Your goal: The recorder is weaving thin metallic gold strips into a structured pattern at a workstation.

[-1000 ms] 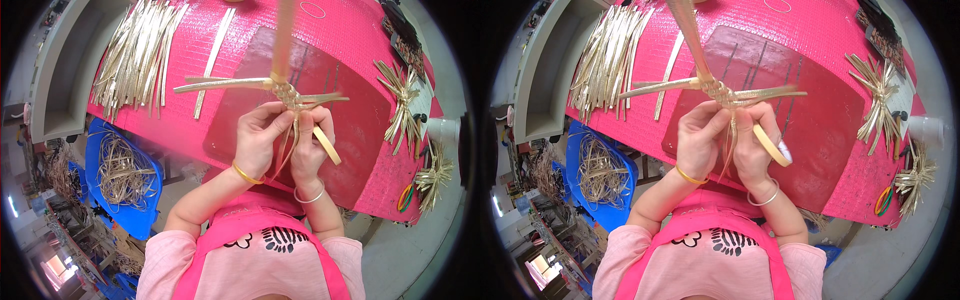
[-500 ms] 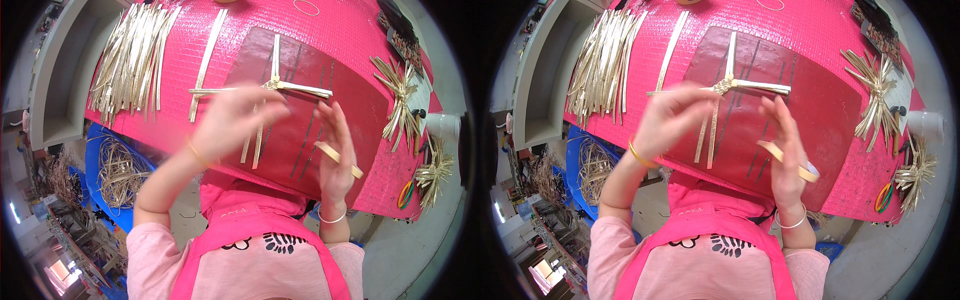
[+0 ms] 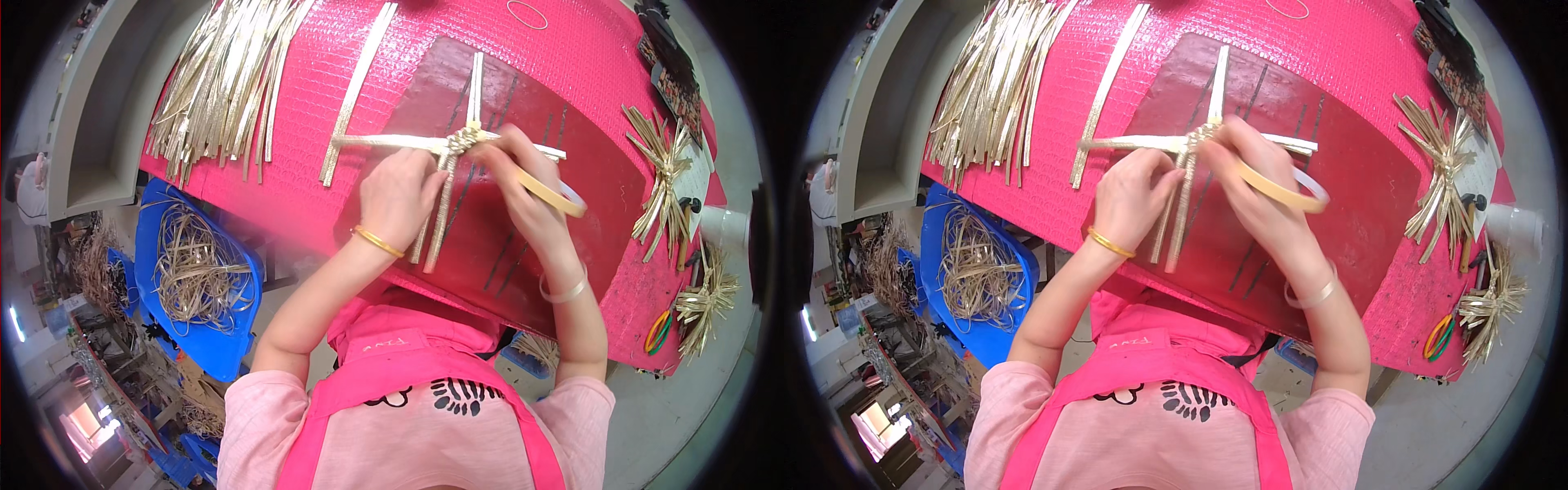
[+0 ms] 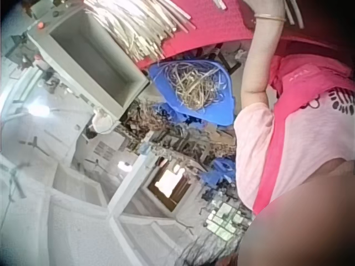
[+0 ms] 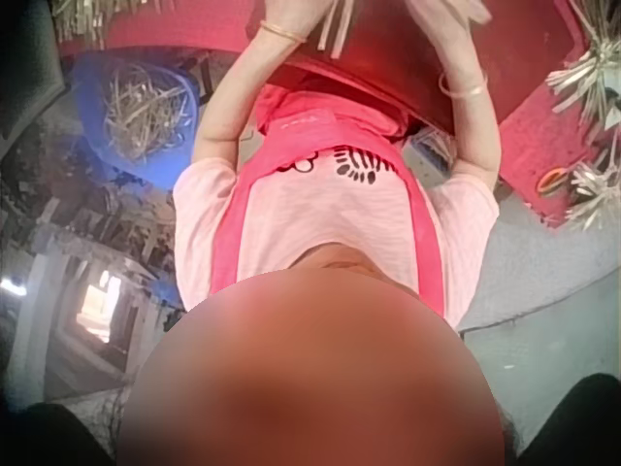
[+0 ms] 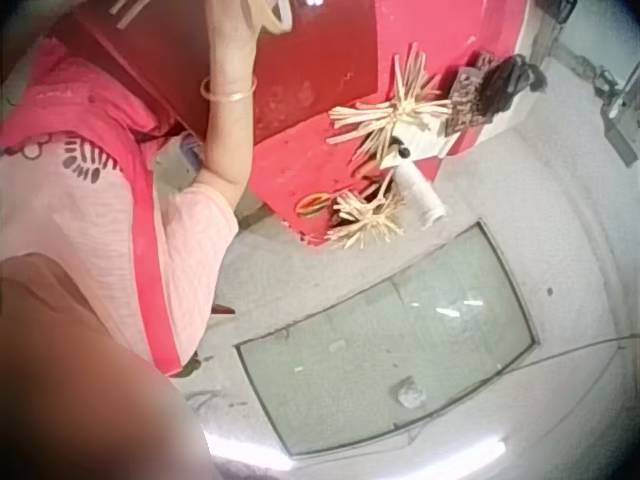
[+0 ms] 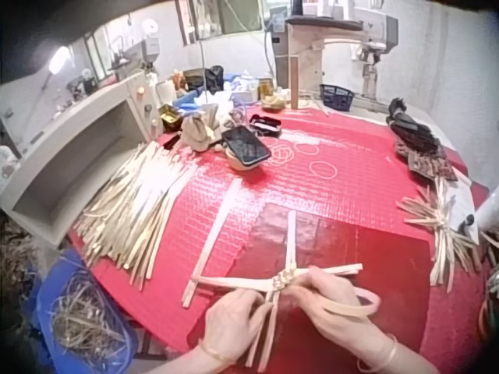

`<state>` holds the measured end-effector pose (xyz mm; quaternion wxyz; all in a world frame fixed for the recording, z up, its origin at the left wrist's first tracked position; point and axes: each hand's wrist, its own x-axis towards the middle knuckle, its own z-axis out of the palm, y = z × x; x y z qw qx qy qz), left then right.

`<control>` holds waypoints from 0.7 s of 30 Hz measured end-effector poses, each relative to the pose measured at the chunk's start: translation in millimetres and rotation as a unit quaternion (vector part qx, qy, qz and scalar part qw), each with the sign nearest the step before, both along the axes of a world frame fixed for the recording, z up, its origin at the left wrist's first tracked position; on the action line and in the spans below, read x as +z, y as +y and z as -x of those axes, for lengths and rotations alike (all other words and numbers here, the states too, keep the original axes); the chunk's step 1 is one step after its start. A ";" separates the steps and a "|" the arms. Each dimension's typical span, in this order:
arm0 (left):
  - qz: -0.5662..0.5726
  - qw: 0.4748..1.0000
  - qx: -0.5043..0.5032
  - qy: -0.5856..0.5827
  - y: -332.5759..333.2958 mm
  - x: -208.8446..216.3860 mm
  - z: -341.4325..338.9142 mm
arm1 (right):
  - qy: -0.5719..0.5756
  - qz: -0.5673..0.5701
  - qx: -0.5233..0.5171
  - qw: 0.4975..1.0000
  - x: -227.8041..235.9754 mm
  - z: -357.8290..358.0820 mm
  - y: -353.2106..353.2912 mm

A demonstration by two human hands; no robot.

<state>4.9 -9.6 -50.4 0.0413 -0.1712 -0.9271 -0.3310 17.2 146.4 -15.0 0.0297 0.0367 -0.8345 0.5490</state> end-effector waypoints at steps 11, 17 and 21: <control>-0.527 0.630 -0.032 -0.570 -5.6 9.3 -1.5 | -0.086 0.093 0.062 0.990 -5.2 24.7 -6.6; -0.553 0.633 0.006 -0.541 -10.5 6.7 -9.6 | 0.017 0.084 -0.060 0.995 12.8 -20.2 0.4; -0.555 0.662 0.000 -0.503 -3.2 9.4 -16.7 | -0.193 0.239 -0.037 0.951 -15.0 -36.5 -8.0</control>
